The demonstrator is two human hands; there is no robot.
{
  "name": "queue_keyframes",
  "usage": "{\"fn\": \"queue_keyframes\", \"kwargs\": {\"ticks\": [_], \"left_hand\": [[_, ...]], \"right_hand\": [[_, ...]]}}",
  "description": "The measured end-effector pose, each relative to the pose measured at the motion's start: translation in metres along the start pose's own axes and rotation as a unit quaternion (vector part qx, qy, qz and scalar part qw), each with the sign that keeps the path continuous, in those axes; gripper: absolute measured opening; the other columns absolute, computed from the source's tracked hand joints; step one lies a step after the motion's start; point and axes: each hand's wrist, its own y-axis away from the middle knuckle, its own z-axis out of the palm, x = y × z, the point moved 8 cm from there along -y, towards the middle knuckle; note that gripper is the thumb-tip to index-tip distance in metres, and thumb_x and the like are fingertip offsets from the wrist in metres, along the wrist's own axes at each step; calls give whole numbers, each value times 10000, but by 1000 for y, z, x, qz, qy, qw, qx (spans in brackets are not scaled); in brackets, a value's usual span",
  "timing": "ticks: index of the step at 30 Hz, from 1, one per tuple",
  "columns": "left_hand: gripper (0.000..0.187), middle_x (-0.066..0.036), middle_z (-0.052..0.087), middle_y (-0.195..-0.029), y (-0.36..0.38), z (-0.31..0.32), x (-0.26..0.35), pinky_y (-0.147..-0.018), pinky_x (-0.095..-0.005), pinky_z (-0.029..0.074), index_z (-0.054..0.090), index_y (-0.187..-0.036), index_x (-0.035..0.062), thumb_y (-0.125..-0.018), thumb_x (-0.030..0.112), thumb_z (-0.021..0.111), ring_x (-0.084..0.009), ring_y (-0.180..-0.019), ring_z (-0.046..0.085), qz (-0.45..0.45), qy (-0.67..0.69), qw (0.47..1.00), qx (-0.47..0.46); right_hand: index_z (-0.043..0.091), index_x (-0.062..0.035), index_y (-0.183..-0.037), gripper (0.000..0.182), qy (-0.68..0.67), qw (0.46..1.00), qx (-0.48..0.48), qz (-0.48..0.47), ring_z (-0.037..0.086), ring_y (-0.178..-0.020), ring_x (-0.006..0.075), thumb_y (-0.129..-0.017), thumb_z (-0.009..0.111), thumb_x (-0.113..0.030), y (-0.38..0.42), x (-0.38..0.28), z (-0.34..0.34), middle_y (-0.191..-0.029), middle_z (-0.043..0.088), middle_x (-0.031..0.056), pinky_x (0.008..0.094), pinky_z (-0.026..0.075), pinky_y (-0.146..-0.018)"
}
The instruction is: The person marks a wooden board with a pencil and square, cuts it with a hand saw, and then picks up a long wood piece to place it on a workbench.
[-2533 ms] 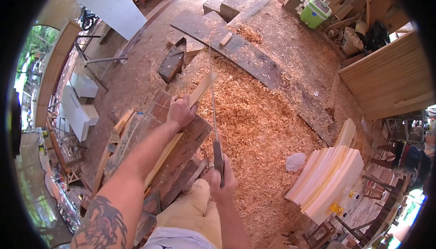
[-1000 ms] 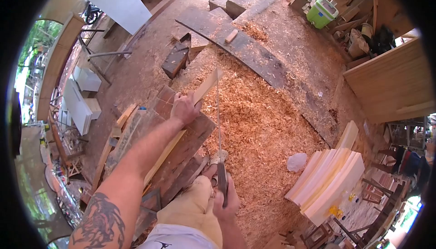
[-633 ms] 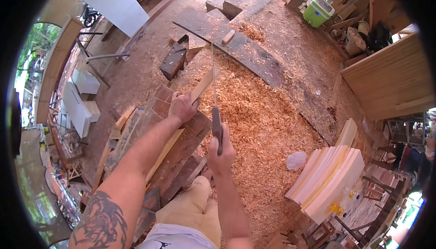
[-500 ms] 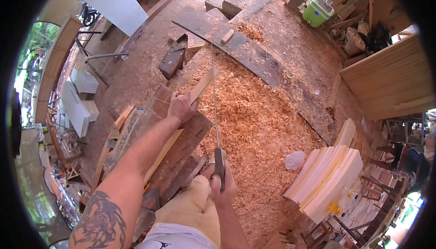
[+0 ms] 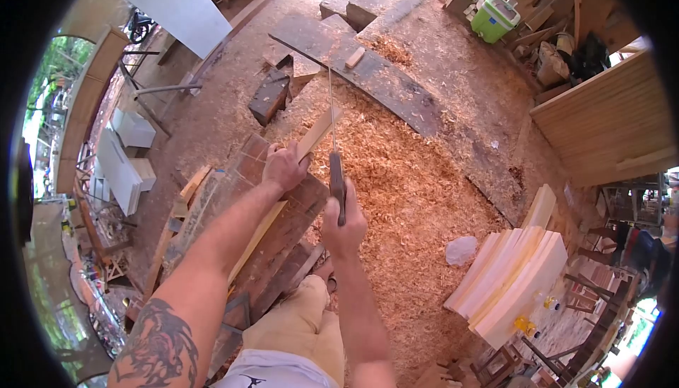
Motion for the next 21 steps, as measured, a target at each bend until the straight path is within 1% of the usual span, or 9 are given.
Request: {"fn": "queue_keyframes", "kwargs": {"ticks": [3, 5, 7, 10, 12, 14, 16, 19, 21], "left_hand": [[456, -219, 765, -886, -1, 3, -2, -1154, -540, 368, 564, -1187, 29, -1026, 455, 570, -388, -925, 759, 5, 12, 1000, -7], [454, -220, 765, -890, -2, 5, -2, -1167, -540, 361, 563, -1181, 28, -1024, 454, 574, -385, -925, 758, 5, 16, 1000, 3], [455, -221, 764, -890, -2, 6, -5, -1175, -540, 356, 563, -1178, 28, -1022, 455, 576, -384, -924, 758, 5, 13, 1000, 4], [461, -220, 762, -884, -1, 7, -4, -1175, -540, 356, 562, -1181, 27, -1024, 460, 576, -384, -918, 757, 7, 7, 1000, -4], [464, -219, 762, -881, -2, 5, -3, -1168, -542, 359, 561, -1182, 27, -1027, 464, 573, -383, -915, 757, 10, 4, 1000, -1], [465, -218, 763, -885, -3, 3, -4, -1159, -541, 362, 561, -1181, 28, -1032, 468, 567, -380, -914, 757, 11, 11, 1000, 11], [465, -218, 764, -887, 1, 6, -3, -1151, -542, 365, 561, -1183, 29, -1036, 471, 562, -377, -914, 758, 8, 8, 1000, 2], [464, -216, 766, -895, -2, 4, -2, -1145, -543, 366, 563, -1192, 34, -1040, 473, 557, -373, -921, 759, 1, -6, 1000, -15], [464, -215, 768, -904, -1, 3, -2, -1149, -543, 364, 563, -1201, 39, -1040, 474, 557, -370, -934, 760, 1, -5, 1000, -14]], "right_hand": [[526, 12, -1527, 571, -29, 1000, -9, -6, 696, -849, 227, -1038, 557, -280, 58, -9, -28, -1042, 722, 170, 387, 558, -747], [502, 46, -1529, 588, -20, 1000, -13, 9, 705, -1041, 246, -1050, 542, -294, 114, -3, -57, -1243, 704, 208, 379, 562, -900], [489, 88, -1518, 603, -68, 995, -57, 44, 677, -1175, 254, -1060, 529, -303, 153, -10, -77, -1352, 672, 219, 369, 529, -1012], [483, 120, -1503, 604, -77, 995, -51, 48, 674, -1197, 262, -1059, 526, -288, 147, -22, -79, -1350, 669, 228, 359, 520, -1025], [504, 80, -1512, 578, -44, 998, -34, 17, 709, -1056, 233, -1048, 539, -263, 106, -6, -54, -1239, 713, 199, 353, 558, -907], [529, 19, -1523, 556, -39, 998, -29, 40, 690, -841, 188, -1034, 558, -245, 40, 12, -14, -1055, 729, 153, 354, 556, -741], [555, 20, -1498, 546, -39, 999, -14, 26, 699, -728, 226, -1007, 609, -213, -17, 3, 12, -890, 704, 155, 375, 564, -671], [557, 6, -1506, 546, -6, 999, 31, -11, 707, -730, 252, -1007, 604, -209, -26, 0, 12, -891, 714, 168, 391, 570, -681], [535, -9, -1527, 548, -2, 1000, 18, -16, 652, -725, 188, -1020, 572, -215, -8, 2, 6, -918, 701, 120, 367, 539, -664]]}}
